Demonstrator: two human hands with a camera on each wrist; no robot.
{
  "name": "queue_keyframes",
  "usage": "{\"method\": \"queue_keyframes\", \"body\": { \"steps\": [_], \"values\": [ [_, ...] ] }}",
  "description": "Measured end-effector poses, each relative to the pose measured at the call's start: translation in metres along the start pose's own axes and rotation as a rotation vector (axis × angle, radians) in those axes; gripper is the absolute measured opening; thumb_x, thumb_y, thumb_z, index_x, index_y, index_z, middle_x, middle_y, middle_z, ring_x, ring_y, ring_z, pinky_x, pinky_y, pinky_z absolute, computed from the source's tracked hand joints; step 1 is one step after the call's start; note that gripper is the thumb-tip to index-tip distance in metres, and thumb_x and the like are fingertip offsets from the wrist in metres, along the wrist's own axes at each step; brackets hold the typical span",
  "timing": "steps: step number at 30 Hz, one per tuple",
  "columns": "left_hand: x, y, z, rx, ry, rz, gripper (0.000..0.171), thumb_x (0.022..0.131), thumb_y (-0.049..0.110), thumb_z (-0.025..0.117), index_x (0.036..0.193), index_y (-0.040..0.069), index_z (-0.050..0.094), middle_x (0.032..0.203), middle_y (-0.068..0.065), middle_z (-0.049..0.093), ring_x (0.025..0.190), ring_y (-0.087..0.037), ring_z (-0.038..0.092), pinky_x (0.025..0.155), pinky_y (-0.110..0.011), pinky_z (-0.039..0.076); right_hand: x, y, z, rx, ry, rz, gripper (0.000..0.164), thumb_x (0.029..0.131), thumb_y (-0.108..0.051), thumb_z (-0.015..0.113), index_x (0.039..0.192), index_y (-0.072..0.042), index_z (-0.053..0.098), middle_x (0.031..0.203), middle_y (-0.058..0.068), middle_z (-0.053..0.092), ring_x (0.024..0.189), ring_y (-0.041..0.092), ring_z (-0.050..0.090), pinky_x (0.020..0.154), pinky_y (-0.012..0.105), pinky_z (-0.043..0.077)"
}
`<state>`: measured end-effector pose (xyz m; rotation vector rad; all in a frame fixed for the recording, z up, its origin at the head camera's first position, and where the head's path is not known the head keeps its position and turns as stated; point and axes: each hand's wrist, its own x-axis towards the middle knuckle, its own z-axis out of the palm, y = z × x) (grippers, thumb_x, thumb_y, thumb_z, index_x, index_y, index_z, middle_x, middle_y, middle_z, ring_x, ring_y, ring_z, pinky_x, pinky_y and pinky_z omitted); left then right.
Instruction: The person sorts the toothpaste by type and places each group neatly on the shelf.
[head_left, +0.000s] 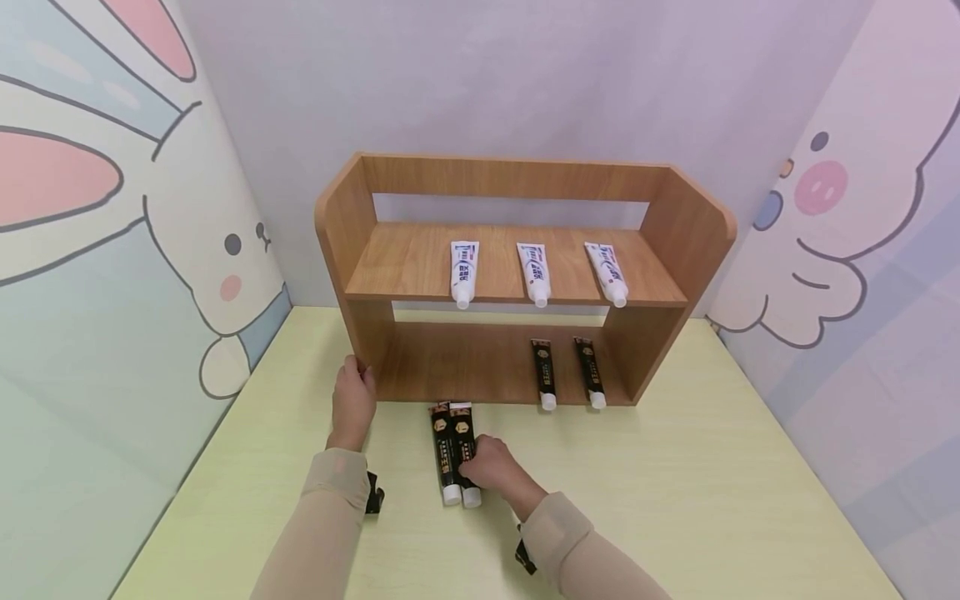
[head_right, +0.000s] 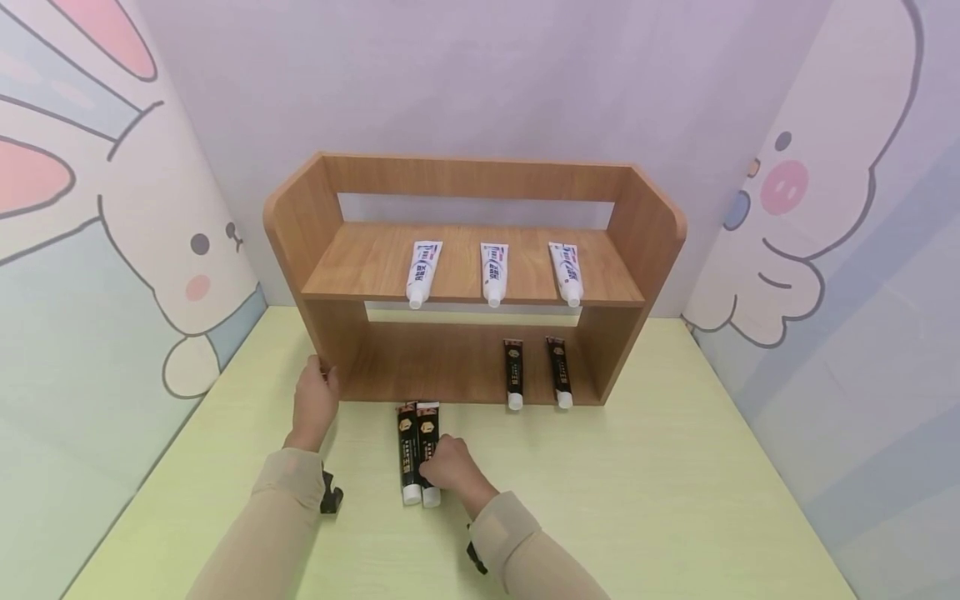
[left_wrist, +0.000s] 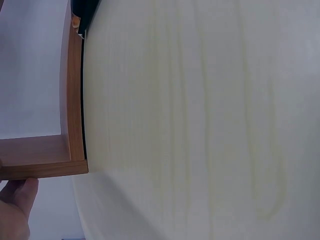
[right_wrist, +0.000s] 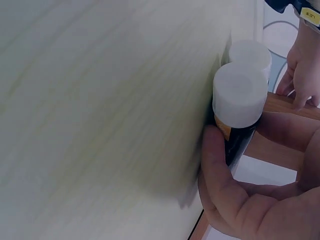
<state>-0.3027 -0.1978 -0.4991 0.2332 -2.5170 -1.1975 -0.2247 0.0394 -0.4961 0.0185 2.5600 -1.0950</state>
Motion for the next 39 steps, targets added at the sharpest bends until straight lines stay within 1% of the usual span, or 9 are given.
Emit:
{"method": "queue_keyframes", "body": {
  "steps": [5,11,16,25,33,36,39],
  "values": [
    [-0.0003,-0.0002,0.0,0.003,0.0,-0.005,0.022,0.103,0.011,0.048,0.12,-0.003,0.043,0.109,-0.022,0.051,0.097,-0.038,0.054,0.086,-0.052,0.049,-0.0004,-0.0001,0.0006,-0.003,0.003,-0.009,0.035,0.08,-0.005,0.071,0.107,0.01,0.055,0.088,0.014,0.055,0.078,0.027,0.053,0.065,0.042,0.05],
    [0.0,0.0,-0.0006,0.002,0.0,0.008,0.023,0.104,0.011,0.047,0.121,-0.005,0.043,0.11,-0.024,0.051,0.098,-0.039,0.055,0.086,-0.052,0.049,-0.0014,0.0008,-0.0002,0.025,0.017,-0.022,0.037,0.08,-0.005,0.072,0.108,0.01,0.055,0.089,0.013,0.056,0.079,0.027,0.054,0.067,0.043,0.051],
    [-0.0001,0.0001,-0.001,-0.005,-0.01,0.003,0.024,0.104,0.011,0.046,0.121,-0.005,0.042,0.111,-0.024,0.051,0.099,-0.039,0.054,0.086,-0.053,0.049,0.0006,0.0031,-0.0005,0.051,0.025,-0.026,0.037,0.079,-0.005,0.073,0.109,0.009,0.057,0.09,0.012,0.058,0.08,0.026,0.055,0.069,0.043,0.052],
    [0.0005,-0.001,-0.0001,-0.003,-0.007,0.008,0.025,0.104,0.011,0.046,0.122,-0.005,0.042,0.113,-0.025,0.051,0.101,-0.04,0.055,0.087,-0.054,0.049,0.0016,0.005,-0.0018,0.11,0.024,0.014,0.044,0.08,-0.005,0.074,0.117,0.01,0.057,0.098,0.015,0.061,0.083,0.026,0.058,0.071,0.042,0.054],
    [0.0008,-0.0005,-0.0003,-0.007,-0.007,0.003,0.025,0.104,0.01,0.046,0.123,-0.005,0.043,0.113,-0.025,0.051,0.102,-0.04,0.055,0.087,-0.054,0.049,-0.0016,0.0066,-0.0049,0.171,0.035,0.02,0.05,0.079,-0.004,0.074,0.123,0.01,0.056,0.108,0.019,0.06,0.09,0.029,0.057,0.077,0.045,0.053],
    [0.0013,-0.0006,-0.0001,-0.004,-0.009,0.003,0.025,0.104,0.011,0.046,0.123,-0.005,0.042,0.113,-0.025,0.051,0.102,-0.04,0.055,0.087,-0.054,0.048,-0.0034,0.0075,-0.0055,0.188,0.041,0.026,0.051,0.077,-0.003,0.074,0.123,0.01,0.056,0.107,0.019,0.06,0.089,0.028,0.056,0.075,0.043,0.053],
    [0.0018,-0.0016,0.0007,-0.002,-0.005,0.009,0.024,0.104,0.011,0.046,0.122,-0.005,0.043,0.112,-0.025,0.051,0.101,-0.04,0.055,0.086,-0.054,0.049,-0.0057,0.0086,-0.0071,0.207,0.045,0.014,0.052,0.076,-0.002,0.073,0.124,0.011,0.056,0.1,0.016,0.061,0.085,0.026,0.057,0.068,0.039,0.053]
  ]
}}
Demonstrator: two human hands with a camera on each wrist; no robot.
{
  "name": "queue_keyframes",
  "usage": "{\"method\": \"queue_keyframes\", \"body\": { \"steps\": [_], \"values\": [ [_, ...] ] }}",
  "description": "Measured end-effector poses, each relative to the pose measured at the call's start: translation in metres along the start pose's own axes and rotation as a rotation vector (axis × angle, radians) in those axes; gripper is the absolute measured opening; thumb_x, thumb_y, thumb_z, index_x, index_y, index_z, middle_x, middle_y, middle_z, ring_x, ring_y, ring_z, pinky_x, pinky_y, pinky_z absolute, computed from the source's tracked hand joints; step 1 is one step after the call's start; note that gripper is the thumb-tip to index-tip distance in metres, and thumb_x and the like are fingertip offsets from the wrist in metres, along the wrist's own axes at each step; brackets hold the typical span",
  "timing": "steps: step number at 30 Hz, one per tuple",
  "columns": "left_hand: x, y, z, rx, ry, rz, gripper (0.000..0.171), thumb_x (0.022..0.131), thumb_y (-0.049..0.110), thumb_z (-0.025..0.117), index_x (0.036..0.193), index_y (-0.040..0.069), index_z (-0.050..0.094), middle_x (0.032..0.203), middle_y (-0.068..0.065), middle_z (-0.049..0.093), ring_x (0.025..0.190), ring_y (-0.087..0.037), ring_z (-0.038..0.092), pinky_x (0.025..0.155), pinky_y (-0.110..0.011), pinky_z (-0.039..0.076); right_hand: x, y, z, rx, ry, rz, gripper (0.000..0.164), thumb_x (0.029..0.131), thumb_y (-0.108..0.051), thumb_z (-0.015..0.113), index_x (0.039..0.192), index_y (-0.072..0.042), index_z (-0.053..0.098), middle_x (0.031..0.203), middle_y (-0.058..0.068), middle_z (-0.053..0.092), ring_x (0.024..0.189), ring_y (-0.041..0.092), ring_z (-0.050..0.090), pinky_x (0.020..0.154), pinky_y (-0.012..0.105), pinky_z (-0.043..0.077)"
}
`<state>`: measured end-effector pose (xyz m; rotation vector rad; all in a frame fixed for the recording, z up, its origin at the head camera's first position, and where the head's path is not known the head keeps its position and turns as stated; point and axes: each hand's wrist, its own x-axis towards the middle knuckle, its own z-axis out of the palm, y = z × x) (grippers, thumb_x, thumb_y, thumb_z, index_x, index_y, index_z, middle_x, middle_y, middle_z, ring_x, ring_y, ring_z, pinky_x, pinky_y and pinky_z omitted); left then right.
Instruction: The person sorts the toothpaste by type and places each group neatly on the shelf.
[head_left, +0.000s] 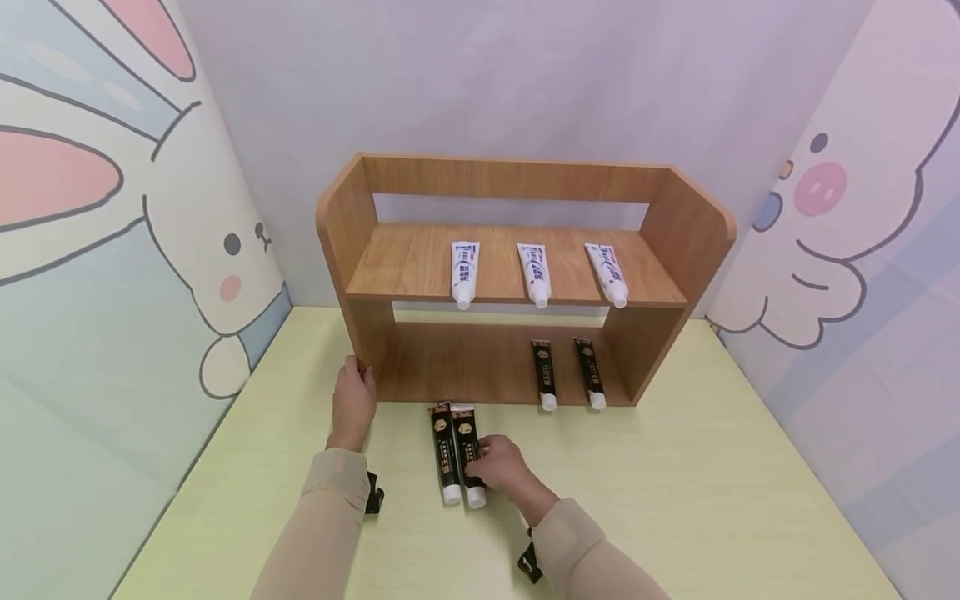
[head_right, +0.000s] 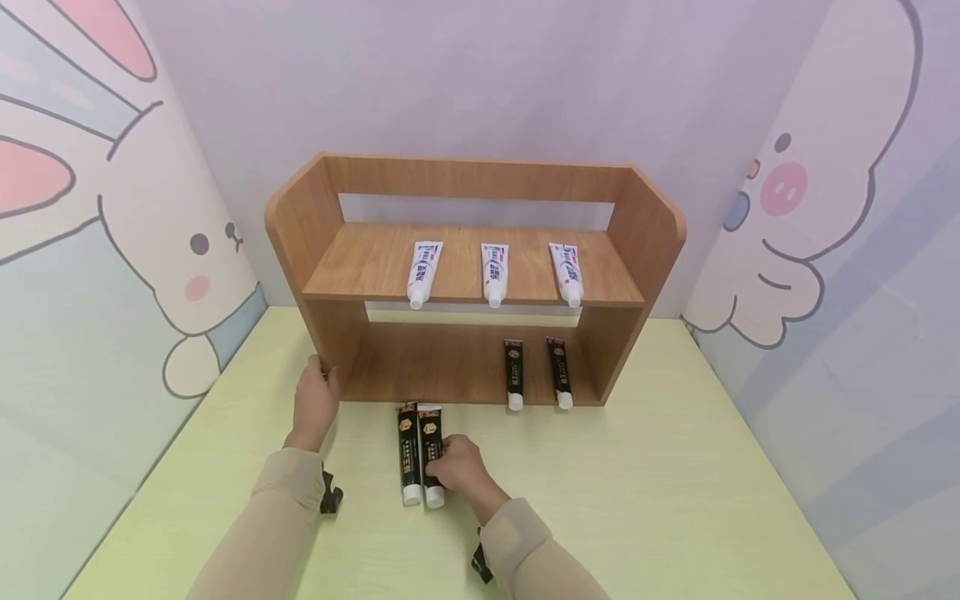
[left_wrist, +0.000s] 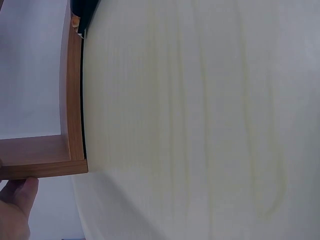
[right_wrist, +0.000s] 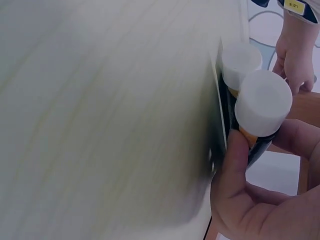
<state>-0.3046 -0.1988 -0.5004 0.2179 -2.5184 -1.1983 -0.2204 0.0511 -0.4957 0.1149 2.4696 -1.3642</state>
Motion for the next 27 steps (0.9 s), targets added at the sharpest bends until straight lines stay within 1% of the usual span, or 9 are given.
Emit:
{"method": "queue_keyframes", "body": {
  "steps": [4,7,11,17,23,27],
  "values": [
    [0.0,0.0,0.0,-0.005,0.001,0.004,0.023,0.104,0.011,0.046,0.121,-0.005,0.043,0.111,-0.024,0.051,0.1,-0.04,0.055,0.086,-0.054,0.049,-0.001,0.0,-0.003,0.016,0.003,-0.02,0.053,0.076,-0.001,0.071,0.125,0.011,0.055,0.092,0.013,0.061,0.079,0.024,0.057,0.062,0.036,0.052],
    [0.0,0.0,0.0,-0.007,0.0,0.006,0.023,0.104,0.01,0.046,0.121,-0.005,0.043,0.111,-0.024,0.051,0.1,-0.039,0.055,0.086,-0.053,0.049,-0.002,-0.001,-0.006,0.007,0.008,-0.021,0.054,0.077,-0.002,0.072,0.127,0.011,0.054,0.091,0.012,0.06,0.079,0.023,0.057,0.063,0.036,0.053],
    [-0.001,-0.001,0.0,-0.007,0.007,0.008,0.024,0.104,0.01,0.047,0.122,-0.004,0.043,0.111,-0.023,0.051,0.101,-0.038,0.054,0.087,-0.053,0.049,-0.002,-0.005,-0.009,0.003,0.016,-0.016,0.054,0.079,-0.002,0.073,0.128,0.01,0.054,0.095,0.013,0.062,0.082,0.023,0.059,0.066,0.036,0.053],
    [-0.001,0.0,-0.001,-0.003,0.004,0.003,0.025,0.104,0.011,0.047,0.123,-0.003,0.042,0.113,-0.023,0.051,0.102,-0.038,0.054,0.088,-0.053,0.049,0.002,-0.006,-0.014,0.021,0.026,-0.045,0.056,0.079,-0.002,0.073,0.129,0.012,0.052,0.095,0.014,0.063,0.081,0.023,0.06,0.066,0.036,0.053],
    [0.0,-0.001,-0.001,0.01,-0.013,-0.012,0.025,0.105,0.013,0.044,0.123,-0.003,0.042,0.113,-0.022,0.05,0.101,-0.038,0.055,0.086,-0.052,0.049,0.01,-0.004,-0.02,0.024,0.052,-0.056,0.055,0.081,-0.003,0.072,0.129,0.012,0.052,0.095,0.014,0.063,0.081,0.023,0.06,0.067,0.036,0.053],
    [0.0,0.0,-0.001,0.01,-0.018,-0.018,0.025,0.105,0.013,0.044,0.123,-0.004,0.042,0.113,-0.023,0.051,0.101,-0.039,0.055,0.085,-0.052,0.049,0.018,-0.003,-0.023,0.047,0.072,-0.053,0.056,0.083,-0.004,0.072,0.132,0.011,0.051,0.096,0.014,0.063,0.082,0.022,0.061,0.068,0.035,0.053]
  ]
}}
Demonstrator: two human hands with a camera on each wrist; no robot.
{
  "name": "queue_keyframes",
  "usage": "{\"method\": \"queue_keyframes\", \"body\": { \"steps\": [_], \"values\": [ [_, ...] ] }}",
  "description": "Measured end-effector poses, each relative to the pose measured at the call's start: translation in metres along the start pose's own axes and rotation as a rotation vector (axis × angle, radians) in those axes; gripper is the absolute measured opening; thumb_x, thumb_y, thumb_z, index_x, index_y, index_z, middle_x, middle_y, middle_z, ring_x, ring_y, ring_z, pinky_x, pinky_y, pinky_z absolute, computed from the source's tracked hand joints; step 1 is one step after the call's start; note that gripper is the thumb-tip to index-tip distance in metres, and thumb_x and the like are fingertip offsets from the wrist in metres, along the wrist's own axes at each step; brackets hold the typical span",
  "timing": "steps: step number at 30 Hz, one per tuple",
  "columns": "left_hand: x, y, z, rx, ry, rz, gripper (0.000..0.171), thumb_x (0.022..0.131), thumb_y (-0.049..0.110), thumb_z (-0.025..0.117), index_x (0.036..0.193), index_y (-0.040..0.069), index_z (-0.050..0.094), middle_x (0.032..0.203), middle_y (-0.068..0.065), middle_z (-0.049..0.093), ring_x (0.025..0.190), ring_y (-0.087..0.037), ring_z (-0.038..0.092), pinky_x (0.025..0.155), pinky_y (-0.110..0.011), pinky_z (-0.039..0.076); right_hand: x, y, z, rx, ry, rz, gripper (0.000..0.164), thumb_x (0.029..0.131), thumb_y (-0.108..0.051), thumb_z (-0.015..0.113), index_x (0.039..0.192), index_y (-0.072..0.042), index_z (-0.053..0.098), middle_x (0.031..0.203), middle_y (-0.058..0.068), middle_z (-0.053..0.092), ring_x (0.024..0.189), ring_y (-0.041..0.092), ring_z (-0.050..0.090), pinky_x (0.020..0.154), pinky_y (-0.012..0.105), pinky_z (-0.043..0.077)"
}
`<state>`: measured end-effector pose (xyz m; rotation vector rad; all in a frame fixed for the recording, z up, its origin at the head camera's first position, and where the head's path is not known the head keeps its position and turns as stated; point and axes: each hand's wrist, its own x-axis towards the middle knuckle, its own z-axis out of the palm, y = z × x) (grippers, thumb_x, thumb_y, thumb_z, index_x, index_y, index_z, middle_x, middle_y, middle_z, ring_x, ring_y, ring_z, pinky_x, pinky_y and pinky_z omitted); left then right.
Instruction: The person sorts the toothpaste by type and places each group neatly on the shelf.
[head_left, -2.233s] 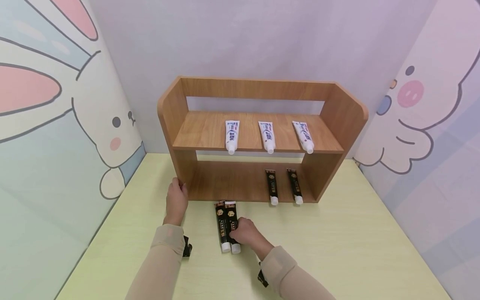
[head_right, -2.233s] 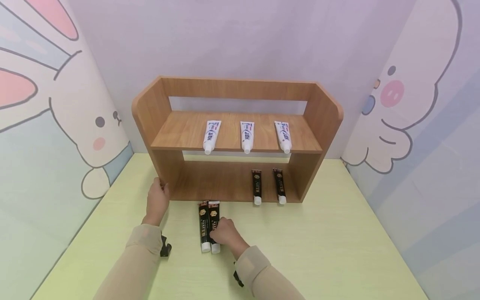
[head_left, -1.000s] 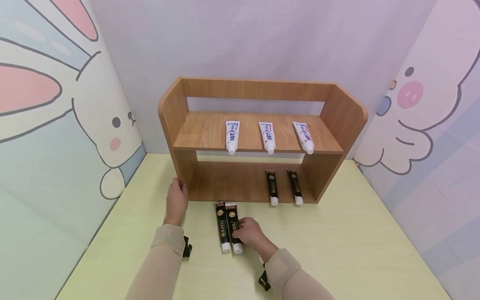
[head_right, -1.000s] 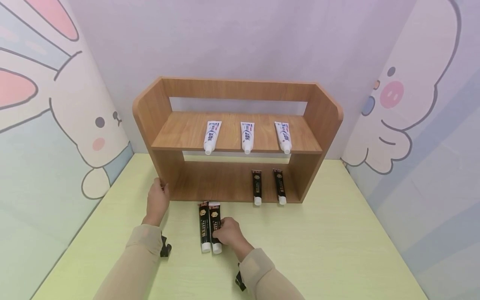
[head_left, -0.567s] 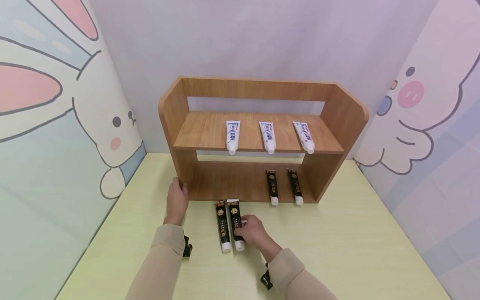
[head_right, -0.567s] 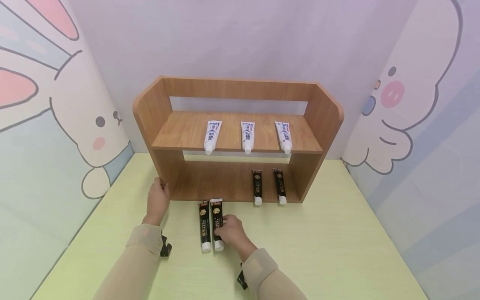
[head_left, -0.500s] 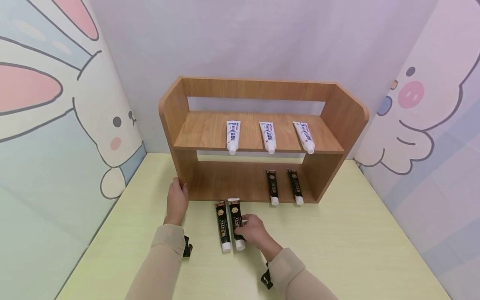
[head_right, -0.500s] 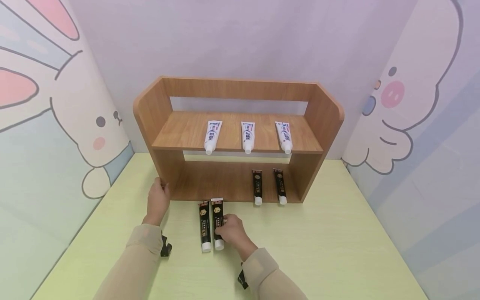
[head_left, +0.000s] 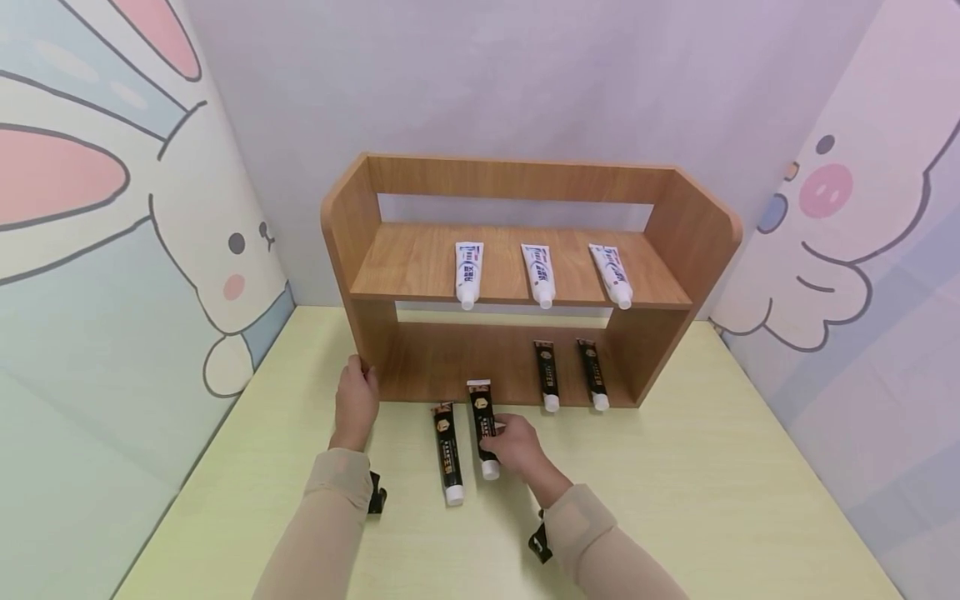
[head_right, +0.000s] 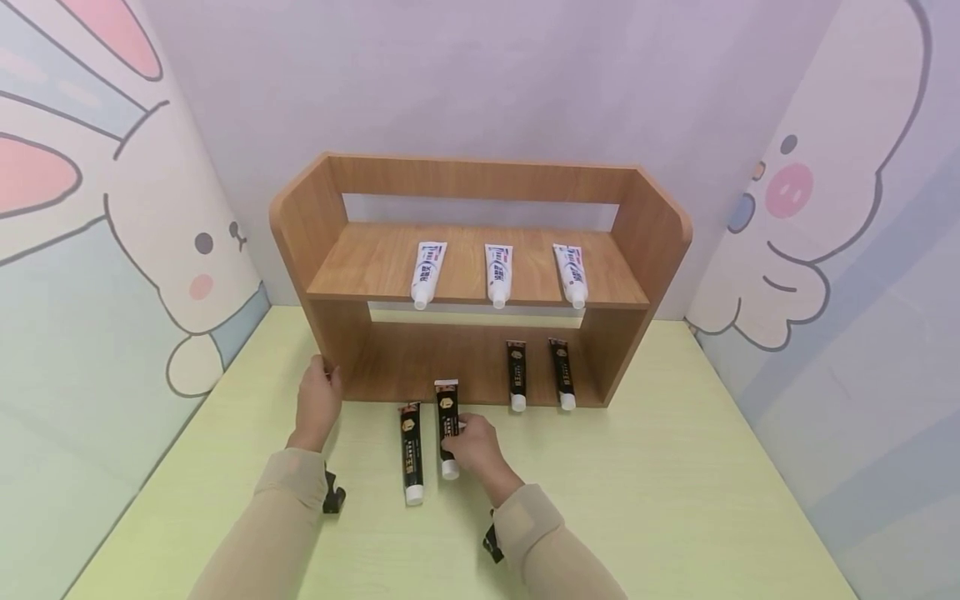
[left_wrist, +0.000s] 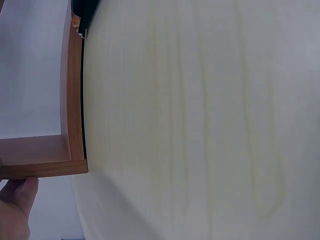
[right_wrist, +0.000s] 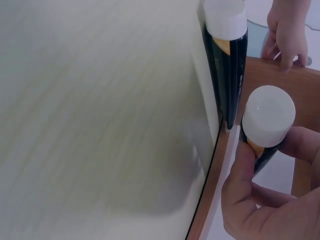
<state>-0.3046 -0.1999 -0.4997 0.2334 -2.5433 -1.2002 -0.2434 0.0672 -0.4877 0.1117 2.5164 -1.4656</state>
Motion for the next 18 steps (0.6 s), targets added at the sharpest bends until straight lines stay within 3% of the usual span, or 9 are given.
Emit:
{"method": "queue_keyframes", "body": {
  "steps": [10,18],
  "values": [
    [-0.001,0.0,0.001,-0.01,0.012,0.011,0.026,0.104,0.012,0.045,0.125,-0.004,0.042,0.114,-0.024,0.051,0.103,-0.04,0.056,0.087,-0.054,0.049,0.014,0.0,-0.008,-0.001,0.043,0.009,0.055,0.085,-0.007,0.072,0.133,0.011,0.05,0.1,0.016,0.063,0.085,0.024,0.061,0.069,0.036,0.053],
    [-0.001,-0.001,0.001,0.0,0.027,0.029,0.026,0.104,0.012,0.044,0.123,-0.005,0.042,0.112,-0.025,0.051,0.101,-0.041,0.056,0.085,-0.054,0.049,0.033,-0.001,-0.014,-0.005,0.062,0.011,0.053,0.089,-0.009,0.069,0.134,0.011,0.049,0.116,0.023,0.061,0.097,0.03,0.061,0.079,0.041,0.053]
  ]
}}
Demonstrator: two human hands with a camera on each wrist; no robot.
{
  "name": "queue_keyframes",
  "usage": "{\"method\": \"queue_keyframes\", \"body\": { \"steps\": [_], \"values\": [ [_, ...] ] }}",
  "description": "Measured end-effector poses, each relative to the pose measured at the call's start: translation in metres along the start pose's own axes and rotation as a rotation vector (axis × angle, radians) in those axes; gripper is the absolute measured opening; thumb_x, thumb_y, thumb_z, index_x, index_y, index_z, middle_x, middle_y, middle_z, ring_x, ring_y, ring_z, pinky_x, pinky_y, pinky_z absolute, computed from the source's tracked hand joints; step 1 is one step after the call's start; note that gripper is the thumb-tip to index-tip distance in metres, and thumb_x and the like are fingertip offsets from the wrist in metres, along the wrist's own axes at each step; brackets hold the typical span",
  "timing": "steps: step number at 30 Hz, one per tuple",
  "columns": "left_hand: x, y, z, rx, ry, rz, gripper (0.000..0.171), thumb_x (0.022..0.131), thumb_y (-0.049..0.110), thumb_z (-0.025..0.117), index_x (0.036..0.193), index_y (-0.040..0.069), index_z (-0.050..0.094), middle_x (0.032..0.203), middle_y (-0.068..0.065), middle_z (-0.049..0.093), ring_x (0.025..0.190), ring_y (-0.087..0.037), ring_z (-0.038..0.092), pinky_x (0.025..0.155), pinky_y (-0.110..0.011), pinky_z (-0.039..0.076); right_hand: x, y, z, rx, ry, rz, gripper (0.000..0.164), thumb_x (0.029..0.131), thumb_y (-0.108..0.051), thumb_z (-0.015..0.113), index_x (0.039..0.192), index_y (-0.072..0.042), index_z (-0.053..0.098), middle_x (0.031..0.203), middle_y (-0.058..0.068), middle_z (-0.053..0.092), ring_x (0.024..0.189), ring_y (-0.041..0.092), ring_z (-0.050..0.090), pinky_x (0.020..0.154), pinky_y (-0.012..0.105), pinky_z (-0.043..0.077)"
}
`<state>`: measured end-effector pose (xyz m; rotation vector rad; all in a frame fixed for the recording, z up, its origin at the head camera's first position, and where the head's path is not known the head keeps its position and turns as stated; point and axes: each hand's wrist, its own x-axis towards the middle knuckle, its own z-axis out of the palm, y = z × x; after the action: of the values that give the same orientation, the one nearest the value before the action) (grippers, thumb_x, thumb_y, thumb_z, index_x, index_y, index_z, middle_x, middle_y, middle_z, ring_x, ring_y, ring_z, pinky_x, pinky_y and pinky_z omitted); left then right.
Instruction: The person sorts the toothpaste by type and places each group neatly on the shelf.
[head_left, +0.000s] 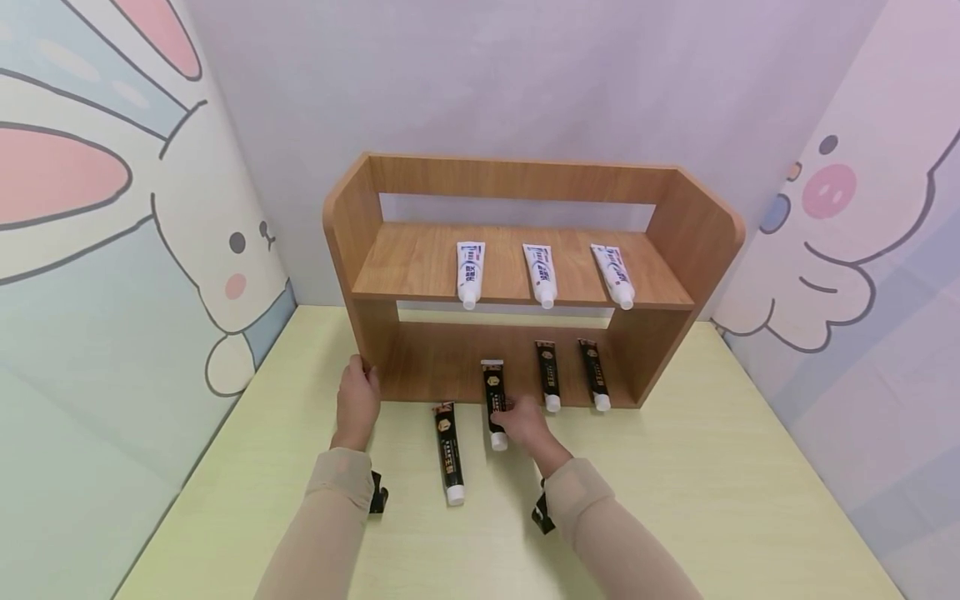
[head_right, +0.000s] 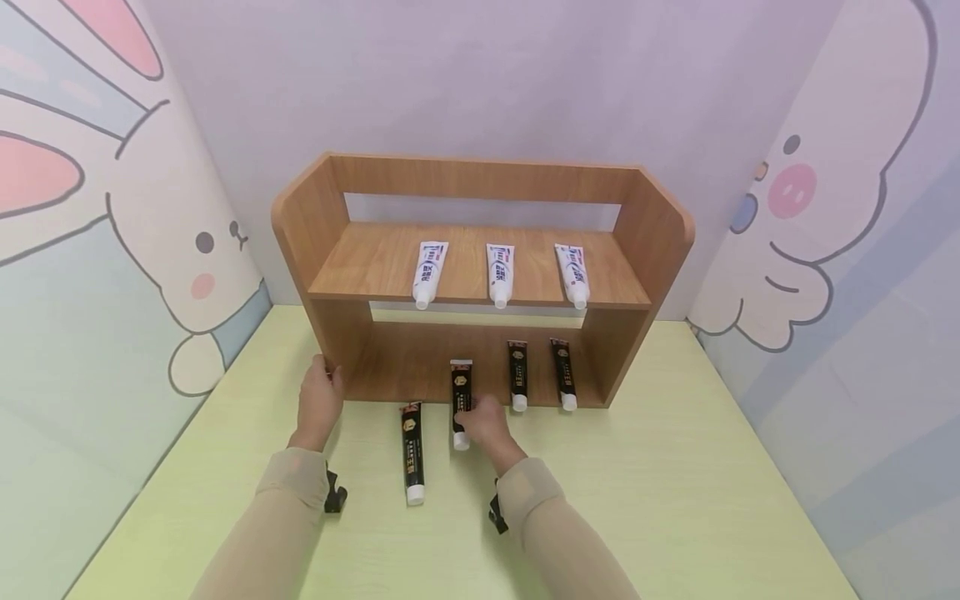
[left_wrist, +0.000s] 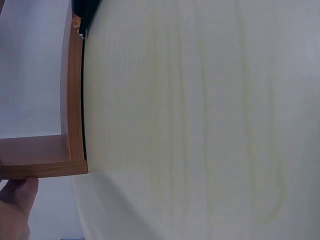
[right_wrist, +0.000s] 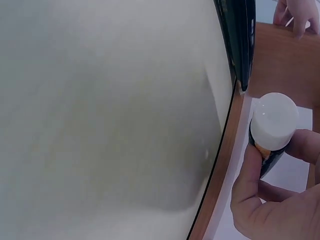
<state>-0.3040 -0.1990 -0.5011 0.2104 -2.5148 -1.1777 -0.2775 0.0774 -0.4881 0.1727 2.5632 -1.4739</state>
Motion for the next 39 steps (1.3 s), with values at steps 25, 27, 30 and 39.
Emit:
{"method": "queue_keyframes", "body": {
  "steps": [25,27,30,39],
  "values": [
    [0.0,0.003,-0.002,0.009,0.002,-0.01,0.024,0.104,0.013,0.045,0.121,-0.004,0.043,0.111,-0.024,0.051,0.101,-0.04,0.056,0.085,-0.053,0.05,0.043,-0.007,-0.006,-0.094,0.087,-0.059,0.035,0.089,-0.006,0.066,0.12,0.008,0.061,0.111,0.021,0.063,0.089,0.029,0.057,0.077,0.043,0.051],
    [0.0,0.002,-0.001,0.011,0.007,-0.006,0.024,0.104,0.013,0.045,0.121,-0.004,0.043,0.111,-0.024,0.051,0.101,-0.04,0.056,0.085,-0.053,0.05,0.045,-0.006,-0.005,-0.098,0.091,-0.06,0.033,0.089,-0.007,0.065,0.118,0.008,0.062,0.111,0.021,0.063,0.089,0.03,0.057,0.078,0.043,0.051],
    [0.001,0.0,0.0,0.018,0.024,0.013,0.021,0.104,0.012,0.046,0.118,-0.004,0.044,0.107,-0.024,0.052,0.097,-0.04,0.056,0.081,-0.053,0.05,0.049,-0.003,-0.004,-0.112,0.1,-0.075,0.03,0.089,-0.007,0.064,0.116,0.008,0.063,0.109,0.02,0.063,0.088,0.03,0.056,0.077,0.044,0.051],
    [0.0,-0.003,0.003,0.054,0.061,0.059,0.016,0.103,0.01,0.047,0.111,-0.004,0.046,0.095,-0.022,0.052,0.084,-0.038,0.057,0.07,-0.05,0.05,0.052,0.0,-0.001,-0.107,0.099,-0.086,0.033,0.094,-0.008,0.062,0.124,0.006,0.059,0.117,0.021,0.061,0.096,0.031,0.057,0.081,0.046,0.05]
  ]
}}
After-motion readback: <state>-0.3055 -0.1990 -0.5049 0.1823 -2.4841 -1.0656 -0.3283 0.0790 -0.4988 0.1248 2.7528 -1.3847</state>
